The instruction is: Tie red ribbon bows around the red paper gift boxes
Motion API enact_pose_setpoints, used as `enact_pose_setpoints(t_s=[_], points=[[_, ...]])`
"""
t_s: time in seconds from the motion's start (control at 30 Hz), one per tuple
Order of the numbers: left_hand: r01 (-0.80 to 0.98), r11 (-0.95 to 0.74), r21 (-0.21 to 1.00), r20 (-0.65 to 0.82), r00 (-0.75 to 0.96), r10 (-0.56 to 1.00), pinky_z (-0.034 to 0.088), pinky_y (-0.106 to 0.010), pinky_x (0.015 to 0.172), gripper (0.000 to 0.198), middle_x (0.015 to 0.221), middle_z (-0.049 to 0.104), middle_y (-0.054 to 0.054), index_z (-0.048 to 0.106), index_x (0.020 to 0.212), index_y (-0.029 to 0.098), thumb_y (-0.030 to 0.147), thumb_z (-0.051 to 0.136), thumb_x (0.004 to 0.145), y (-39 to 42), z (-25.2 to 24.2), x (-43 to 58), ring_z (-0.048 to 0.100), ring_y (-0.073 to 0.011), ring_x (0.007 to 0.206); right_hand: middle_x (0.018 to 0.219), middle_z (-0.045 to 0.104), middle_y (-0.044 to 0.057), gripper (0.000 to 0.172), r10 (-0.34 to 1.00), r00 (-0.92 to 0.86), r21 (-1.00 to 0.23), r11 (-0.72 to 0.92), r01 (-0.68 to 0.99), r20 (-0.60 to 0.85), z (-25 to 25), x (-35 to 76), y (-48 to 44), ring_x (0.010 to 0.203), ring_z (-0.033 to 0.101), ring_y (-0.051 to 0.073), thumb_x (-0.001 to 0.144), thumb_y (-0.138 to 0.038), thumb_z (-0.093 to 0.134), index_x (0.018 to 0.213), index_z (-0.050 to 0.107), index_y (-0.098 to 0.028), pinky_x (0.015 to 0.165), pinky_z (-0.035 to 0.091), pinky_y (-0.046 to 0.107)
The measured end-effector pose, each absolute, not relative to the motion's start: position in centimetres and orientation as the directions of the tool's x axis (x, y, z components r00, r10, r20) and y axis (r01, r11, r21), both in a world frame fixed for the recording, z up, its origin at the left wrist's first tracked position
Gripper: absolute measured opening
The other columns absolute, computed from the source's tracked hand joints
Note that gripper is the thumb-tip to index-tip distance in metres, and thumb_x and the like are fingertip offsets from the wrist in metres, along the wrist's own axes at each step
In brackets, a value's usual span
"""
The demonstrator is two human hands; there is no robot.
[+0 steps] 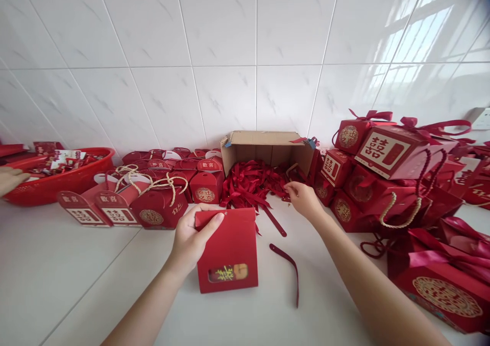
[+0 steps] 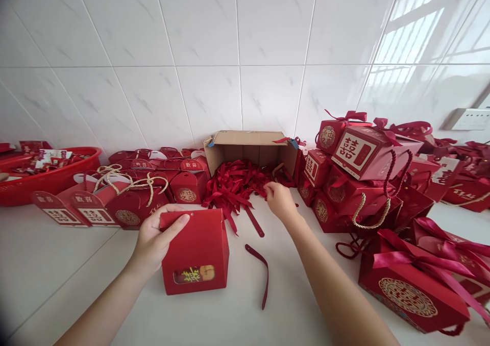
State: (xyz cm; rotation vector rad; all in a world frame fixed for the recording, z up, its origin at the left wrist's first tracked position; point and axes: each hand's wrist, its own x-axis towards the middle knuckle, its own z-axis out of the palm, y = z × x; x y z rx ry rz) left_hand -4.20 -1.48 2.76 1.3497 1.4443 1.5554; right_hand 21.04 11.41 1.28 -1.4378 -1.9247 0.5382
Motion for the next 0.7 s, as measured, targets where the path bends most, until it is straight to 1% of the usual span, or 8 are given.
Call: enact_pose_setpoints(t_s=[0.03, 0.1, 0.2, 0.33, 0.43, 0.6, 0.7], points=[[0.189, -0.219, 0.957, 0.267, -0.282, 0.922, 0.051, -0.025, 0.061, 0.030, 0.077, 0.065, -0.001, 0.060, 0.085, 0.020, 0.043, 0.073, 0.073, -1.5, 2.7, -4.2, 0.062, -0.0154, 0.066, 0.110, 0.066, 0.016, 0.026, 0.959, -0.139, -0.647, 0.270, 0.713, 0.247, 0.1, 21.6, 12.3, 0.104, 0.062, 0.025, 0.095, -0.022, 0.043, 0.102, 0.066, -0.013, 0.090, 0.046, 0.038], [0.164, -0.236, 0.958, 0.273, -0.264, 0.925, 0.051, -0.024, 0.061, 0.028, 0.077, 0.064, -0.001, 0.060, 0.084, 0.020, 0.042, 0.073, 0.073, -1.5, 2.7, -4.1, 0.061, -0.0148, 0.068, 0.113, 0.064, 0.013, 0.021, 0.969, -0.135, -0.601, 0.234, 0.764, 0.205, -2.2, 22.4, 13.6, 0.104, 0.060, 0.023, 0.093, -0.025, 0.051, 0.104, 0.064, -0.014, 0.091, 0.048, 0.041], [0.127, -0.245, 0.961, 0.270, -0.246, 0.931, 0.050, -0.022, 0.060, 0.027, 0.075, 0.063, 0.001, 0.059, 0.082, 0.020, 0.041, 0.073, 0.073, -1.4, 2.6, -4.1, 0.060, -0.0139, 0.069, 0.118, 0.060, 0.008, 0.024, 0.969, -0.196, -0.542, 0.247, 0.804, 0.152, -4.6, 22.9, 14.6, 0.103, 0.060, 0.020, 0.092, -0.031, 0.056, 0.111, 0.060, -0.016, 0.089, 0.050, 0.041], [0.118, -0.235, 0.965, 0.257, -0.234, 0.938, 0.050, -0.022, 0.058, 0.026, 0.071, 0.061, 0.002, 0.059, 0.081, 0.020, 0.041, 0.073, 0.074, -1.4, 2.5, -4.2, 0.059, -0.0132, 0.065, 0.117, 0.060, 0.008, 0.027, 0.964, -0.238, -0.493, 0.265, 0.829, 0.119, -5.6, 22.9, 15.4, 0.100, 0.061, 0.019, 0.093, -0.031, 0.055, 0.114, 0.058, -0.016, 0.086, 0.052, 0.040], [0.198, -0.269, 0.943, 0.314, -0.254, 0.915, 0.050, -0.022, 0.058, 0.025, 0.072, 0.063, 0.002, 0.059, 0.081, 0.020, 0.041, 0.071, 0.074, -1.4, 2.5, -4.1, 0.059, -0.0140, 0.066, 0.118, 0.059, 0.009, 0.029, 0.965, -0.235, -0.476, 0.262, 0.839, 0.116, -5.8, 22.9, 15.8, 0.099, 0.061, 0.019, 0.093, -0.032, 0.055, 0.117, 0.057, -0.016, 0.085, 0.053, 0.040], [0.399, -0.324, 0.858, 0.462, -0.323, 0.826, 0.050, -0.024, 0.059, 0.021, 0.074, 0.065, 0.000, 0.060, 0.079, 0.020, 0.039, 0.068, 0.077, -1.7, 2.3, -3.7, 0.061, -0.0162, 0.068, 0.118, 0.060, 0.008, 0.026, 0.967, -0.220, -0.461, 0.255, 0.850, 0.128, -5.7, 23.4, 15.8, 0.102, 0.060, 0.020, 0.093, -0.031, 0.054, 0.114, 0.059, -0.016, 0.087, 0.052, 0.041], [0.465, -0.338, 0.818, 0.515, -0.332, 0.790, 0.051, -0.026, 0.062, 0.019, 0.075, 0.066, -0.001, 0.061, 0.078, 0.021, 0.038, 0.068, 0.077, -1.8, 2.2, -3.5, 0.063, -0.0171, 0.069, 0.118, 0.059, 0.009, 0.025, 0.971, -0.204, -0.460, 0.237, 0.856, 0.122, -5.6, 23.9, 16.0, 0.102, 0.060, 0.019, 0.093, -0.031, 0.054, 0.113, 0.059, -0.017, 0.088, 0.051, 0.040]])
